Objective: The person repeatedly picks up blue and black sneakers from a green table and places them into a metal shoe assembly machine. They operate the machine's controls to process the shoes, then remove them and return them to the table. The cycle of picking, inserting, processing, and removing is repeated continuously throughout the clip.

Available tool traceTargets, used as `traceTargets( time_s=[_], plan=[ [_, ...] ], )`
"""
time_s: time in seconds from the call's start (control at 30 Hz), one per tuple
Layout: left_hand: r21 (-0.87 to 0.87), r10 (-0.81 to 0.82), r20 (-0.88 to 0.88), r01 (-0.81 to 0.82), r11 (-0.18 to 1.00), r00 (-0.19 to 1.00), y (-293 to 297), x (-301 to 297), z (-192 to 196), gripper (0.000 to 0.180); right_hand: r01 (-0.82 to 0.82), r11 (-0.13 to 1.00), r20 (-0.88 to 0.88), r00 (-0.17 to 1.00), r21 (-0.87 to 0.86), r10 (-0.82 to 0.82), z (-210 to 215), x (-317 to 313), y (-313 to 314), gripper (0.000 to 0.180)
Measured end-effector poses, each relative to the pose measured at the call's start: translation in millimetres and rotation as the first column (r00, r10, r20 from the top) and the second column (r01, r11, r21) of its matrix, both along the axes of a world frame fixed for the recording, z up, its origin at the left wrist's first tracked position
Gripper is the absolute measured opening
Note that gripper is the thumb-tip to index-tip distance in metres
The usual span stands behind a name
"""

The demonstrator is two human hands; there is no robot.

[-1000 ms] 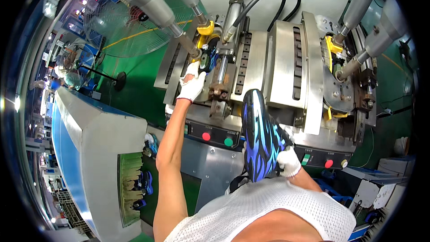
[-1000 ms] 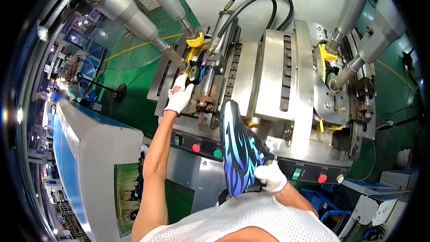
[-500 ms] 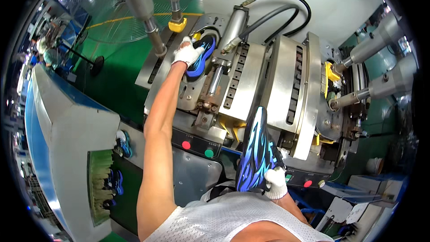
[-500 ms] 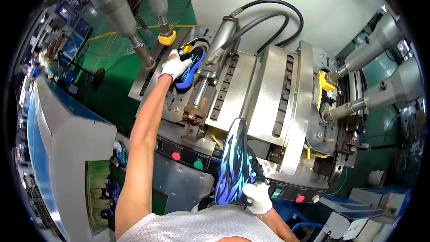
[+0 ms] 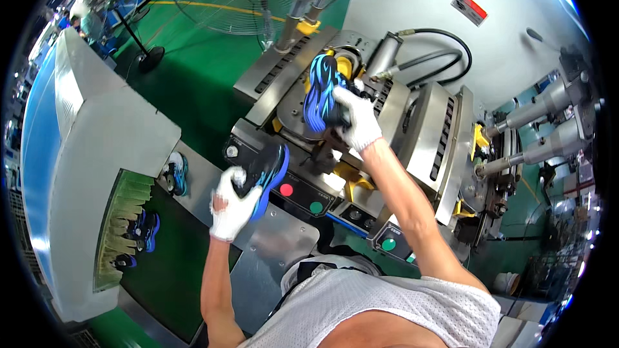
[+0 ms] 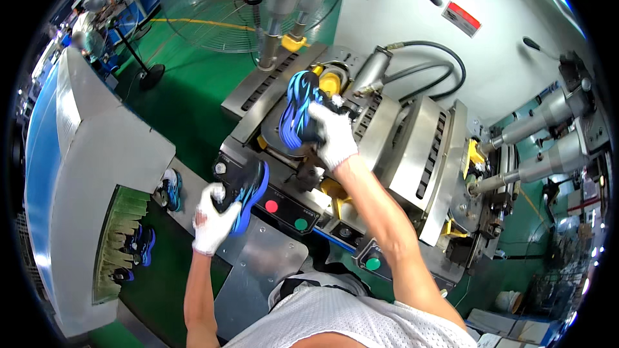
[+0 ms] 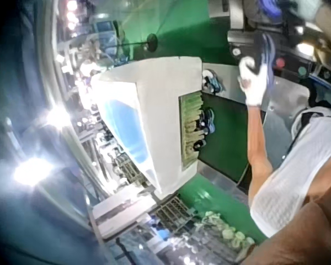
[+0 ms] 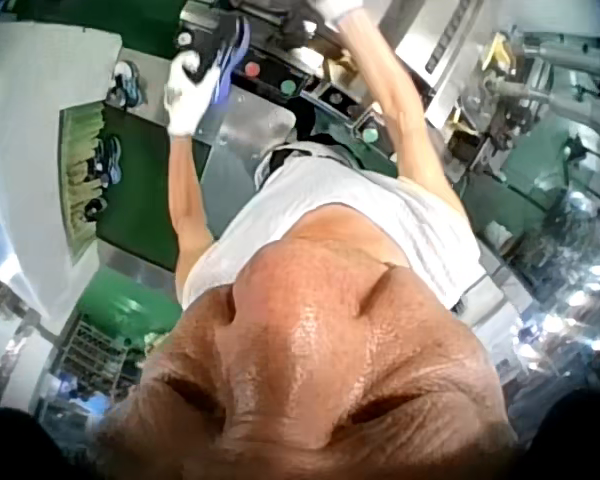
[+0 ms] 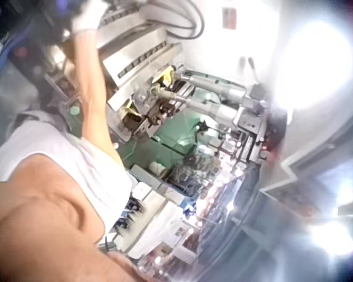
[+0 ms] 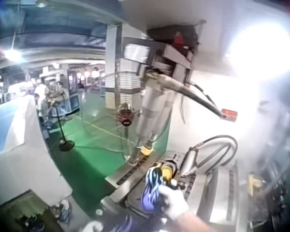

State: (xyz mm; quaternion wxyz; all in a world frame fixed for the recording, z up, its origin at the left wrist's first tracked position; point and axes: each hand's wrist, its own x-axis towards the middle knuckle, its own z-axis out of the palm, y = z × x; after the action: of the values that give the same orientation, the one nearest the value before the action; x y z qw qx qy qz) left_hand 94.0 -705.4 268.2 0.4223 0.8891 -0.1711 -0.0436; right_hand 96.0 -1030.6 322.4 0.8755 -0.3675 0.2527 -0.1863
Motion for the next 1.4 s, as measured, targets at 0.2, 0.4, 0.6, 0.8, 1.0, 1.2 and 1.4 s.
traceTargets(
  time_s=[0.2,0.4,0.6,0.8,1.0,1.2,1.4],
  plan=[
    [0.246,0.193,-0.183,-0.145,0.958,0.964,107.2,-81.2,-87.0,0.051,-0.021,0.778,-0.449,0.826,-0.628,-0.341,-147.4,149.1,-132.1,0.035],
    [0.347,0.448,-0.265,-0.349,0.870,0.854,155.1,-172.0,-168.3,0.053,-0.596,0.262,-0.621,0.541,-0.759,-0.568,-219.4,204.9,-144.2,0.036],
    [0.372,0.480,-0.084,-0.420,0.828,0.873,145.0,-235.4,-240.8,0.069,-0.892,-0.147,-0.734,0.437,-0.427,-0.519,-209.4,220.7,-178.4,0.033],
    [0.451,0.539,-0.141,-0.430,0.782,0.831,156.2,-235.8,-249.9,0.061,-0.511,0.663,-0.660,0.750,-0.547,0.033,-162.0,198.7,-126.2,0.035],
    [0.313,0.530,-0.083,-0.483,0.818,0.844,152.6,-245.2,-252.8,0.059,-0.266,0.226,-0.249,0.963,-0.937,0.102,-44.1,-10.8,80.5,0.080],
    [0.214,0.422,-0.300,-0.371,0.904,0.855,162.7,-223.7,-215.8,0.068,-0.743,-0.660,-0.707,0.524,-0.108,-0.474,-179.2,-156.9,160.9,0.100],
    [-0.235,0.226,-0.415,-0.345,0.909,0.881,284.0,-196.6,-267.7,0.066,-0.701,-0.633,-0.696,0.633,-0.329,-0.340,-195.7,-150.1,133.5,0.106]
  ],
)
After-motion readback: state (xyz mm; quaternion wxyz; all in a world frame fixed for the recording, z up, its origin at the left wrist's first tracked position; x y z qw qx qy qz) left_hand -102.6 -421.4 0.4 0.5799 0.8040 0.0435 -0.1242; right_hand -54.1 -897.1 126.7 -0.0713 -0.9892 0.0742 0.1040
